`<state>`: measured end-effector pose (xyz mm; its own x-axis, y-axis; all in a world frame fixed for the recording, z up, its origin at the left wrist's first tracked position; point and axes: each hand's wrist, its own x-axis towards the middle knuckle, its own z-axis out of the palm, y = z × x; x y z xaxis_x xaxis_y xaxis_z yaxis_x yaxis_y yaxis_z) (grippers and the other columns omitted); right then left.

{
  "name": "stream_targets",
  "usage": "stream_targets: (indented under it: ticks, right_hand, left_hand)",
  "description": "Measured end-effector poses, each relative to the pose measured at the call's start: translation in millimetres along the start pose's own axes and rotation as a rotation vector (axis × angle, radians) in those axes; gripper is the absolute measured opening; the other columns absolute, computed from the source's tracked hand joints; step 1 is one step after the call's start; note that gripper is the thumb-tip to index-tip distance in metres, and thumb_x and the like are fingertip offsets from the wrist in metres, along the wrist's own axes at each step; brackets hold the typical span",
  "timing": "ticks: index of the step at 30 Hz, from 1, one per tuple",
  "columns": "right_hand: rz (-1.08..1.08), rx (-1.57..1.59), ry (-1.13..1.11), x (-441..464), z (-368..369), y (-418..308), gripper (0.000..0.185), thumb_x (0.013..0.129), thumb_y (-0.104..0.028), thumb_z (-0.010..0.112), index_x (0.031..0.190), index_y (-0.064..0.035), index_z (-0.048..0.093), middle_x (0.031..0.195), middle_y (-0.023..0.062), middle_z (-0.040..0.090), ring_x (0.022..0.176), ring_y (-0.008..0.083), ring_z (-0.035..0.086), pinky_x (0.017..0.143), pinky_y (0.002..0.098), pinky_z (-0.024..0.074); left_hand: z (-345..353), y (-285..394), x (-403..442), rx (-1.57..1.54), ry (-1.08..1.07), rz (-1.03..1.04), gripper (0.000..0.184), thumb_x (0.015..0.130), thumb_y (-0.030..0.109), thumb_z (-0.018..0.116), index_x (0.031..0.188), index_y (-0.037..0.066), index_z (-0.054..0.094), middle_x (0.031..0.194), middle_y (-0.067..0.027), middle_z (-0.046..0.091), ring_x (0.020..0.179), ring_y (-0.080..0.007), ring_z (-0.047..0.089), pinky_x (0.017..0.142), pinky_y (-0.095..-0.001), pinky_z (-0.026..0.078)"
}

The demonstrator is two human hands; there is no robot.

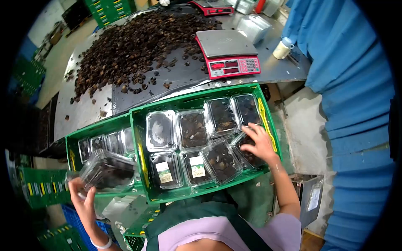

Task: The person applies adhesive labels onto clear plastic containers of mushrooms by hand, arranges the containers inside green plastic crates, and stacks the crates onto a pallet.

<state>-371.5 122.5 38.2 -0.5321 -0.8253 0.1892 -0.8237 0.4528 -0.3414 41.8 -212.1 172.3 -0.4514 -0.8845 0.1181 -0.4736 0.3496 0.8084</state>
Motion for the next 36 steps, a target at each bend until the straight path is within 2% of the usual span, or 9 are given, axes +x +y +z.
stream_targets:
  ticks: [6, 9, 14, 16, 20, 22, 27, 34, 36]
  right_hand:
    - [-0.433, 0.086, -0.292, -12, 43, -68, 0.063, 0.066, -0.045, 0.070, 0.122, -0.0200, 0.052, 0.131, 0.0118, 0.042, 0.121, 0.0352, 0.038, 0.097, 0.0566, 0.0298]
    - [-0.341, -0.032, -0.434, -8, 76, -44, 0.058, 0.070, -0.039, 0.069, 0.122, -0.0206, 0.051, 0.135, 0.0117, 0.037, 0.124, 0.0377, 0.034, 0.095, 0.0651, 0.0244]
    - [-0.165, 0.045, -0.243, -14, 49, -26, 0.039, 0.079, -0.033, 0.062, 0.109, -0.0081, 0.059, 0.125, 0.0149, 0.049, 0.115, 0.0330, 0.046, 0.096, 0.0433, 0.0362]
    - [0.000, 0.203, -0.265, -10, 38, -46, 0.045, 0.081, -0.035, 0.060, 0.116, -0.0066, 0.055, 0.125, 0.0159, 0.049, 0.113, 0.0336, 0.048, 0.092, 0.0401, 0.0407]
    - [-0.066, 0.224, -0.291, 15, 59, -90, 0.064, 0.084, -0.044, 0.056, 0.131, -0.0041, 0.038, 0.129, 0.0210, 0.044, 0.113, 0.0370, 0.048, 0.092, 0.0415, 0.0413]
    - [-0.110, 0.450, -0.389, 32, 80, -98, 0.063, 0.084, -0.043, 0.056, 0.129, -0.0029, 0.039, 0.127, 0.0222, 0.045, 0.104, 0.0351, 0.054, 0.088, 0.0402, 0.0431]
    - [0.289, 0.889, -0.734, 39, 92, -83, 0.053, 0.081, -0.025, 0.057, 0.127, -0.0036, 0.041, 0.095, 0.0172, 0.062, 0.085, 0.0202, 0.060, 0.077, 0.0340, 0.0453]
    - [-0.331, -0.074, -0.240, 28, 83, -91, 0.062, 0.072, -0.006, 0.054, 0.132, -0.0038, 0.036, 0.134, 0.0201, 0.038, 0.120, 0.0377, 0.040, 0.099, 0.0424, 0.0346]
    - [-0.351, -0.071, -0.437, 36, 81, -113, 0.066, 0.069, -0.006, 0.055, 0.133, -0.0096, 0.036, 0.136, 0.0174, 0.037, 0.126, 0.0334, 0.035, 0.101, 0.0421, 0.0321]
  left_hand:
    - [80, 54, 9, 0.045, -0.599, 0.123, 0.036, 0.062, 0.013, 0.078, 0.082, 0.002, 0.050, 0.079, -0.0053, 0.053, 0.073, -0.0145, 0.049, 0.068, -0.0284, 0.042]
    - [154, 40, 17, 0.052, -0.798, 0.288, 0.042, 0.069, 0.020, 0.076, 0.100, 0.002, 0.053, 0.091, -0.0123, 0.057, 0.085, -0.0250, 0.057, 0.077, -0.0342, 0.045]
    - [145, 44, 10, -0.069, -0.766, 0.353, 0.050, 0.076, 0.022, 0.070, 0.116, 0.000, 0.050, 0.114, -0.0149, 0.055, 0.105, -0.0287, 0.054, 0.087, -0.0342, 0.043]
    - [106, 42, -6, -0.361, -0.831, -0.082, 0.049, 0.074, 0.016, 0.069, 0.116, -0.002, 0.050, 0.116, -0.0127, 0.055, 0.087, -0.0194, 0.058, 0.073, -0.0280, 0.047]
    - [64, -11, -63, -0.779, -0.469, -0.291, 0.054, 0.073, 0.023, 0.068, 0.116, -0.002, 0.047, 0.110, -0.0141, 0.055, 0.052, -0.0049, 0.043, 0.046, -0.0188, 0.037]
    - [53, -30, -95, -0.727, -0.328, -0.286, 0.055, 0.072, 0.027, 0.069, 0.115, -0.002, 0.048, 0.109, -0.0123, 0.056, 0.054, -0.0055, 0.045, 0.048, -0.0191, 0.039]
    - [53, -42, -153, -0.355, -0.164, -0.445, 0.046, 0.070, 0.020, 0.069, 0.109, 0.001, 0.055, 0.102, -0.0037, 0.058, 0.065, -0.0048, 0.047, 0.055, -0.0195, 0.040]
    - [65, -72, -165, -0.197, -0.094, -0.393, 0.043, 0.068, 0.015, 0.072, 0.106, 0.001, 0.058, 0.100, -0.0097, 0.061, 0.087, -0.0184, 0.059, 0.072, -0.0279, 0.045]
    - [87, -75, -144, 0.026, -0.085, -0.022, 0.044, 0.068, 0.019, 0.074, 0.106, 0.002, 0.059, 0.102, -0.0135, 0.061, 0.092, -0.0255, 0.060, 0.075, -0.0336, 0.048]
